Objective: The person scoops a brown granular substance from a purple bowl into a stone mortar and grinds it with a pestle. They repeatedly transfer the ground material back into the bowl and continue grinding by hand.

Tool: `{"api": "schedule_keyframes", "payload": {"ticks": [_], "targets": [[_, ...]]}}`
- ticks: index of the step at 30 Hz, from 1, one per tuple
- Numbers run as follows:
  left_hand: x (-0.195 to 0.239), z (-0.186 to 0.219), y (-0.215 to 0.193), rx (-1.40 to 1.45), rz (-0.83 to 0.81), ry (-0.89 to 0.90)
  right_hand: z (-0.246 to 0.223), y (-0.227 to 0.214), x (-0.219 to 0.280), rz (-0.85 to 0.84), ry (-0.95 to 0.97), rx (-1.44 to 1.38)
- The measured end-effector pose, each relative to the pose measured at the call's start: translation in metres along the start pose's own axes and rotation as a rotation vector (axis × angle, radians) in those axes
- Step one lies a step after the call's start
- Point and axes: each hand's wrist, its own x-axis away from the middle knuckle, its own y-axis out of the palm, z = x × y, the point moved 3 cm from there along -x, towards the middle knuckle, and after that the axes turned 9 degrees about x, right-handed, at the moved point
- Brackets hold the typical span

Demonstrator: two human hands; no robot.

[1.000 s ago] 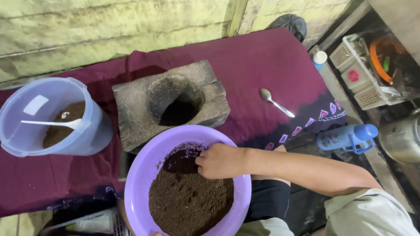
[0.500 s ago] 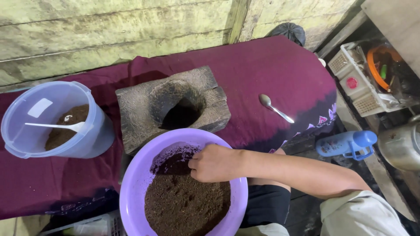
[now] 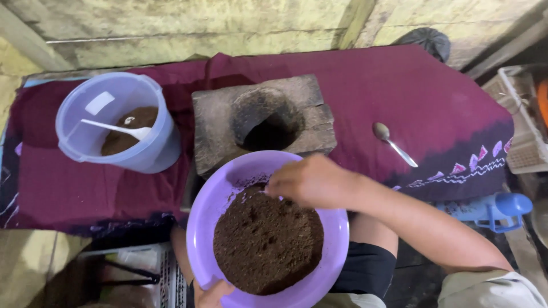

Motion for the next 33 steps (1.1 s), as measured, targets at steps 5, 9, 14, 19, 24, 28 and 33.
{"api": "schedule_keyframes", "payload": {"ticks": [5, 9, 14, 19, 24, 28, 33], "targets": [[0.023, 0.004, 0.010, 0.144, 0.044, 0.068, 0.042, -0.021, -0.022, 0.327, 0.065, 0.029], [0.001, -0.013, -0.004, 0.088, -0.097, 0.187, 0.084, 0.013, -0.029, 0.079, 0.355, 0.225], [0.019, 0.007, 0.005, 0.104, -0.280, 0.261, 0.092, 0.017, -0.027, 0.205, 0.313, 0.230], [0.024, 0.016, 0.014, 0.099, -0.427, 0.426, 0.097, 0.017, -0.017, 0.209, 0.313, 0.280], [0.024, 0.016, 0.018, 0.064, -0.464, 0.447, 0.082, -0.004, -0.016, 0.232, 0.280, 0.256], [0.031, 0.020, 0.023, 0.073, -0.474, 0.404, 0.039, -0.030, -0.024, 0.303, 0.168, 0.034], [0.036, 0.022, 0.028, 0.152, -0.528, 0.405, -0.007, -0.001, -0.020, -0.112, -0.039, -0.172]]}}
